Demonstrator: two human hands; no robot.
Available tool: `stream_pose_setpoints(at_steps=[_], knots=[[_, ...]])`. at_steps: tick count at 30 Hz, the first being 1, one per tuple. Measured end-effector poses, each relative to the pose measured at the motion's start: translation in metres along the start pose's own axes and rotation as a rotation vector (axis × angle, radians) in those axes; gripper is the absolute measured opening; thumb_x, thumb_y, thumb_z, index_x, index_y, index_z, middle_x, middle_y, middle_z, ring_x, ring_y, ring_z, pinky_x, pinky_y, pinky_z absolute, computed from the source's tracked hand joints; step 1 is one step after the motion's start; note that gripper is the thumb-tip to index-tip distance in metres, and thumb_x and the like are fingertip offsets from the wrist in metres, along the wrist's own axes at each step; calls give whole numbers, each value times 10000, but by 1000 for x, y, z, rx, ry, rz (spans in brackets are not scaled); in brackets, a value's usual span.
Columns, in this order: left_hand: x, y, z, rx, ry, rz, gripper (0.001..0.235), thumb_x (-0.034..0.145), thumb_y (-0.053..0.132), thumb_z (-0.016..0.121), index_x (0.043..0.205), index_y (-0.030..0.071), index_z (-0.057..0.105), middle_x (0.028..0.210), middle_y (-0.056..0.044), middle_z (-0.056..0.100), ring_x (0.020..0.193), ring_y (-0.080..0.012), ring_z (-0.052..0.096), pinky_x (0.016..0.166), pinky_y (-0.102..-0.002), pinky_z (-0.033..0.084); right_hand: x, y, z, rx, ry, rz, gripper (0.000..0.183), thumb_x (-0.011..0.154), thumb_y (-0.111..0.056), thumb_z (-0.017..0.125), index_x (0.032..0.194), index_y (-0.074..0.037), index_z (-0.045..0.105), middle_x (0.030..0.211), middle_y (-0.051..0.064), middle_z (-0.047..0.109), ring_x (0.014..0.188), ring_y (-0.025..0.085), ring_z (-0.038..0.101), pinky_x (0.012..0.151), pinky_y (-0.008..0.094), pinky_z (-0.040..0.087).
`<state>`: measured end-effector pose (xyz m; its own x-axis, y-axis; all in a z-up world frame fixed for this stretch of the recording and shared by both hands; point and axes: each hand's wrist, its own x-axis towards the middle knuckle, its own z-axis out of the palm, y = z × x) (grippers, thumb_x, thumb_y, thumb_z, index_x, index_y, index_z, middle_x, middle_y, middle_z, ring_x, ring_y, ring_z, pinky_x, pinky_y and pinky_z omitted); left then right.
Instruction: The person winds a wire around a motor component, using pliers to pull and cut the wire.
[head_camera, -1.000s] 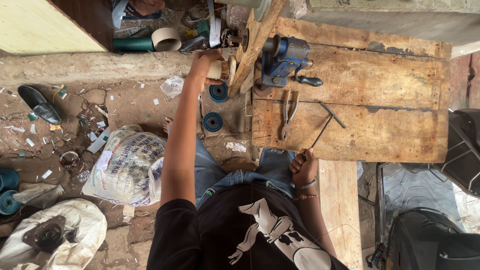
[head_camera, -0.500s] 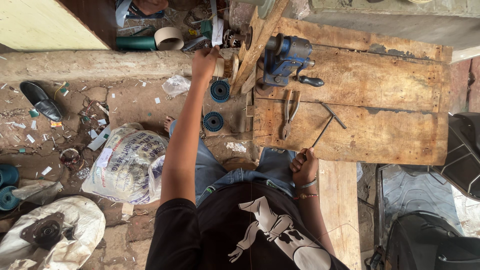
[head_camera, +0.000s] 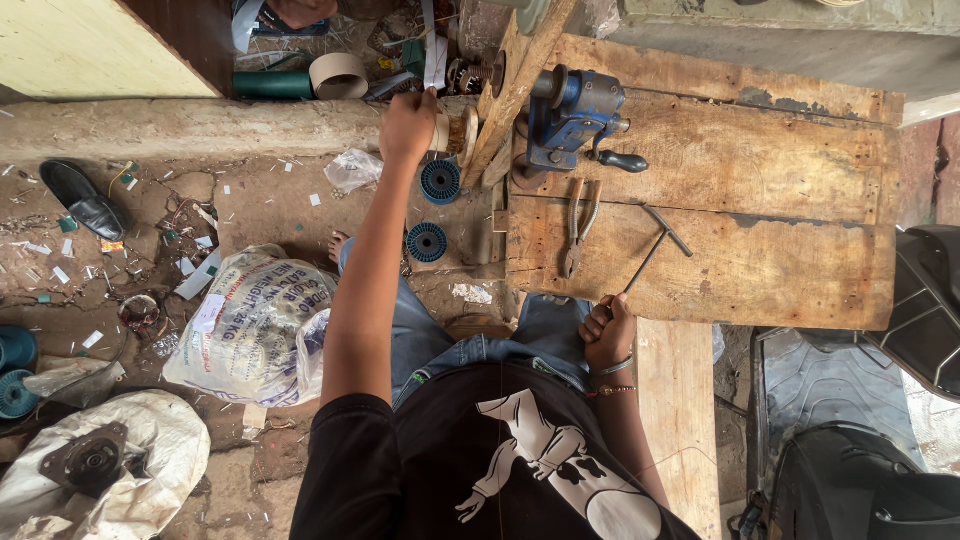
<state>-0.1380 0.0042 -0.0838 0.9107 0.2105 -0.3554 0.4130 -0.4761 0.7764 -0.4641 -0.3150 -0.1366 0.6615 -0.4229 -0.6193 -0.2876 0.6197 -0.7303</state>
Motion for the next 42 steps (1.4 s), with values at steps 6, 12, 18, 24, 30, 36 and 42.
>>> stream_pose_setpoints(at_steps=[6, 12, 18, 24, 30, 36, 42], knots=[[5, -4, 9, 135, 154, 71, 416, 967, 501, 504, 983, 195, 784, 957, -143, 755, 944, -364, 695, 825, -519, 529, -4, -4, 6, -8, 16, -5, 385, 1101, -431, 434, 856, -145, 515, 582, -50, 352, 446, 77, 276, 407, 270, 256], [4, -8, 13, 222, 194, 137, 517, 1028, 494, 456, 832, 106, 735, 781, -157, 739, 727, -338, 741, 640, -494, 559, -40, -23, 42, -179, 126, -161, 366, 1095, -385, 435, 833, -134, 483, 561, -42, 346, 415, 71, 268, 362, 271, 228], [8, -10, 15, 311, 342, 320, 527, 1032, 426, 522, 667, 96, 710, 643, -173, 693, 582, -369, 699, 503, -490, 524, -84, -52, 74, -285, -217, -517, 329, 1138, -286, 406, 911, -80, 526, 612, -16, 425, 473, 61, 365, 412, 258, 328], [13, -11, 18, 379, 399, 408, 538, 1051, 383, 513, 622, 102, 678, 609, -174, 678, 529, -368, 683, 459, -495, 527, -91, -56, 99, -475, -497, -432, 291, 1100, -214, 451, 944, -16, 597, 577, -35, 430, 424, 44, 329, 354, 237, 284], [11, -13, 22, 390, 521, 473, 514, 1015, 369, 542, 602, 98, 683, 593, -184, 674, 533, -374, 688, 488, -512, 552, -85, -56, 122, -566, -534, -332, 290, 1101, -265, 481, 991, -33, 617, 598, -62, 429, 460, 27, 339, 400, 231, 283], [9, -15, 18, 374, 545, 554, 529, 1034, 371, 531, 611, 93, 684, 584, -179, 659, 521, -381, 672, 492, -513, 550, -63, -54, 124, -677, -399, -702, 365, 1117, -319, 462, 929, -55, 630, 584, -72, 460, 462, 19, 375, 402, 215, 286], [16, -18, 20, 309, 394, 479, 575, 1082, 346, 501, 585, 92, 638, 508, -157, 597, 451, -366, 627, 438, -483, 510, -14, -11, 134, -572, -378, -1079, 356, 1143, -265, 561, 855, -56, 560, 704, 20, 503, 585, 81, 427, 473, 228, 352]])
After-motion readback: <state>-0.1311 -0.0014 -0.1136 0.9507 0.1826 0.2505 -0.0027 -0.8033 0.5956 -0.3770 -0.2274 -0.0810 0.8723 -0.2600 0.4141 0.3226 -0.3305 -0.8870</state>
